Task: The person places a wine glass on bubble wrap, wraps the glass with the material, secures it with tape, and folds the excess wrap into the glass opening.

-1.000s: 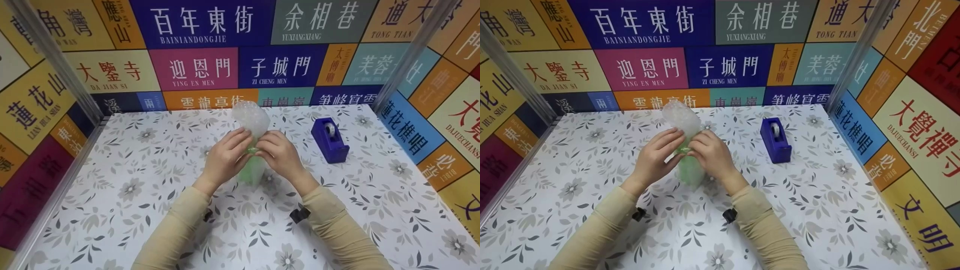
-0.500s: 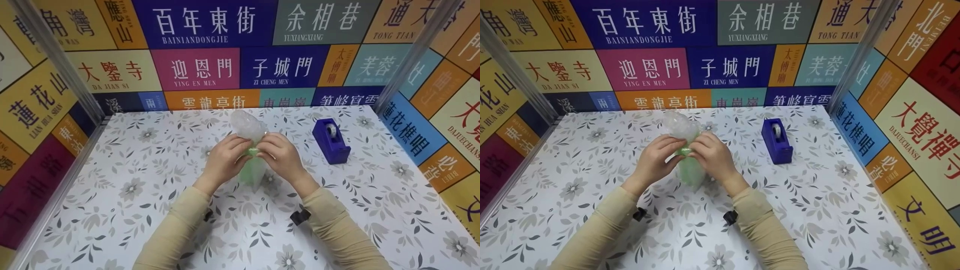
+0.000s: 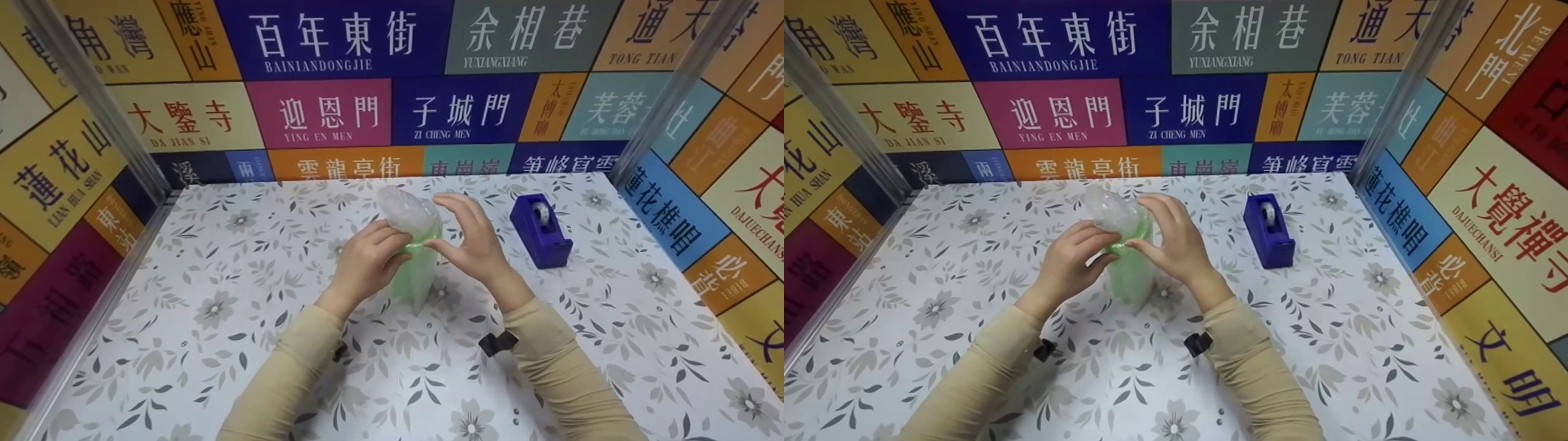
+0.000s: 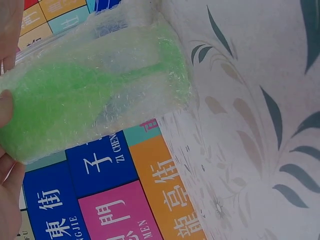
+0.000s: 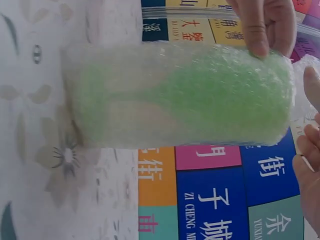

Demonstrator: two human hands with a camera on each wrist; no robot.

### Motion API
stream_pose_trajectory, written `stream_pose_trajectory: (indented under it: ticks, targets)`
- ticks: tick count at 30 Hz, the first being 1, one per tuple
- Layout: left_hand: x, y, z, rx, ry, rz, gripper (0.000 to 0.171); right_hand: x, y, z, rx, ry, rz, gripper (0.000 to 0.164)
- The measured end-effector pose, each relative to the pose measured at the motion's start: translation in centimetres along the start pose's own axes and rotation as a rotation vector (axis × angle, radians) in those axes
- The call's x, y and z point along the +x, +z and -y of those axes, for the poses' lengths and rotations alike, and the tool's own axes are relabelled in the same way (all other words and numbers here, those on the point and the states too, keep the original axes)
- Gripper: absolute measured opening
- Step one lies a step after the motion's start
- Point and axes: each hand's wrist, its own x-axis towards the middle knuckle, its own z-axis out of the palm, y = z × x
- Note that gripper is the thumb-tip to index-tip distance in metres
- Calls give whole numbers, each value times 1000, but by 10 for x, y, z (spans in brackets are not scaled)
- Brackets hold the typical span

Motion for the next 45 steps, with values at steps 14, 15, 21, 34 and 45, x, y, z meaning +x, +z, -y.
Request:
stream_pose_trajectory:
  ticks: [14, 15, 21, 34, 45]
  targets:
    - [-2, 0, -1, 29, -2, -15, 20, -5, 9, 1, -11, -44, 106, 63]
    - [-2, 0, -1, 29, 1, -20, 20, -6, 10, 0, -15, -56, 97, 61]
    - [-2, 1, -1, 37, 4, -36, 15, -12, 16, -3, -47, -125, 63, 60]
    - [-4, 3, -4, 43, 39, -64, 18, -9, 10, -3, -79, -151, 122, 42]
    - [-4, -2, -8, 57, 70, -111, 24, -3, 7, -1, -136, -159, 238, 30]
